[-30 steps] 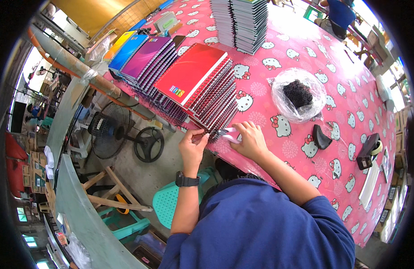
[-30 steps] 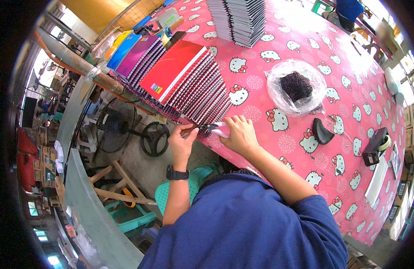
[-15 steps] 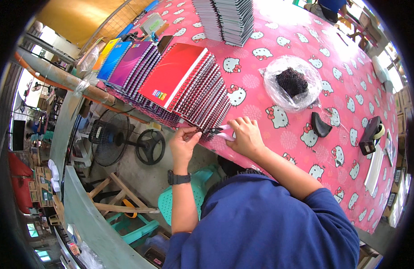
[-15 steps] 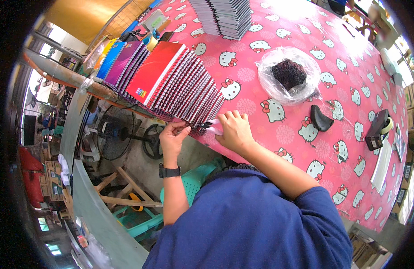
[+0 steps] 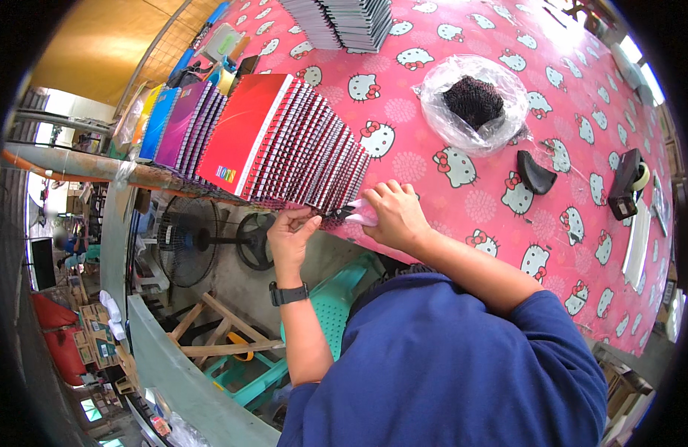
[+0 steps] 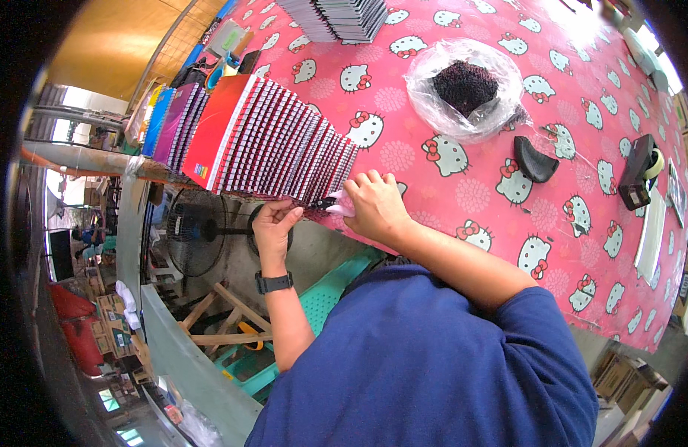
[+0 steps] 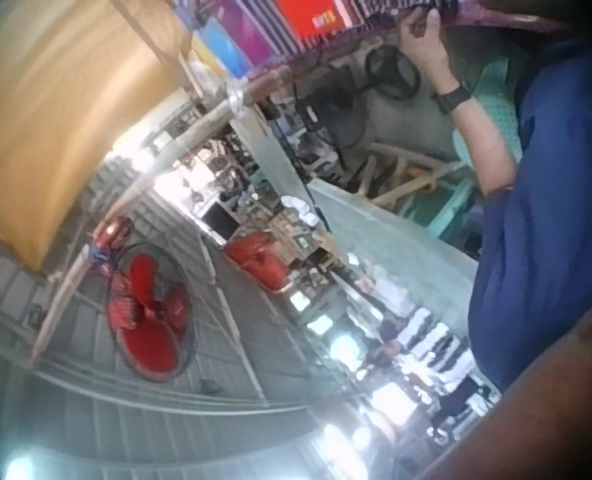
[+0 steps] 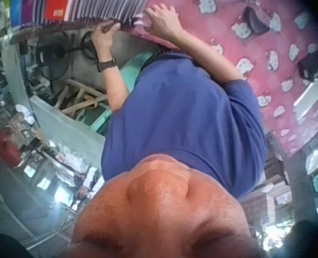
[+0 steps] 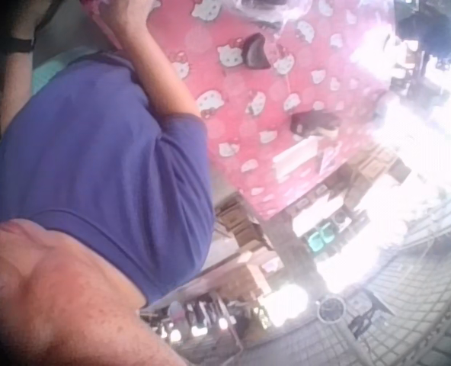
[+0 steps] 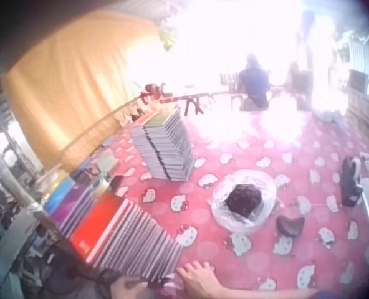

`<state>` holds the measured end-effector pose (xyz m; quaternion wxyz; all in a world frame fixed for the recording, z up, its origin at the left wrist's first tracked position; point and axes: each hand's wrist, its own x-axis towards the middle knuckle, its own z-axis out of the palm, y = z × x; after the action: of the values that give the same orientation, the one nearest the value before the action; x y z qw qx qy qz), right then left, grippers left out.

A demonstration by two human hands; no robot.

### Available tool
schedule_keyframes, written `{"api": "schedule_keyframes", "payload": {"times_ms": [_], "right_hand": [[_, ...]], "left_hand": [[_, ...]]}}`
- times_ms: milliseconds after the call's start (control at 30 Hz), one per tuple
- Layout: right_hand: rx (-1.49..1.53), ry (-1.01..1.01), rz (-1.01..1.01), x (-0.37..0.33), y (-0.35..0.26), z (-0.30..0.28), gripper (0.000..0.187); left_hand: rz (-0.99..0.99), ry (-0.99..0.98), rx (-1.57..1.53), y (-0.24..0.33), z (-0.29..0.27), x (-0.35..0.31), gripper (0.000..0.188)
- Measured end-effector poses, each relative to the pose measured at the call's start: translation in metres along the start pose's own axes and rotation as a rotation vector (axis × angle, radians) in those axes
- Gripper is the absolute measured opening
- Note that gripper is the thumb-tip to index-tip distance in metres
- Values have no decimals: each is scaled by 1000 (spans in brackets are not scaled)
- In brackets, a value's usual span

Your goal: The person uses a pair of pliers to clip the ends of the spiral bindings on stacks of notebooks. They handle red, blue, and purple notebooks, moving the finished stacks into a central pile on the table.

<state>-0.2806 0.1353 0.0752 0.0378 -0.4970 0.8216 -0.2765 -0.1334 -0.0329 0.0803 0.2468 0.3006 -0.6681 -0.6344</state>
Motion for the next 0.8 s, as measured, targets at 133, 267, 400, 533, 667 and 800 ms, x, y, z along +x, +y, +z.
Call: {"api": "schedule_keyframes", "payload": {"times_ms": [133, 267, 400, 533, 667, 800], "right_hand": [[14, 24, -31, 3, -4, -1, 43], [69, -96, -11, 10, 2, 1, 37], [161, -213, 60, 14, -2, -11, 25], [476, -515, 247, 17, 9, -5, 33], [504, -697, 289, 4, 22, 1, 43], [479, -471, 221, -13, 37, -5, 44]], "left_hand": [[4, 7, -22, -4, -4, -1, 23], [23, 60, 51, 0, 3, -4, 23], [41, 133, 64, 3, 10, -8, 23], [-5, 128, -61, 5, 13, -9, 21], [-87, 101, -104, 14, 14, -9, 21], [-96, 104, -236, 10, 12, -9, 20]]}}
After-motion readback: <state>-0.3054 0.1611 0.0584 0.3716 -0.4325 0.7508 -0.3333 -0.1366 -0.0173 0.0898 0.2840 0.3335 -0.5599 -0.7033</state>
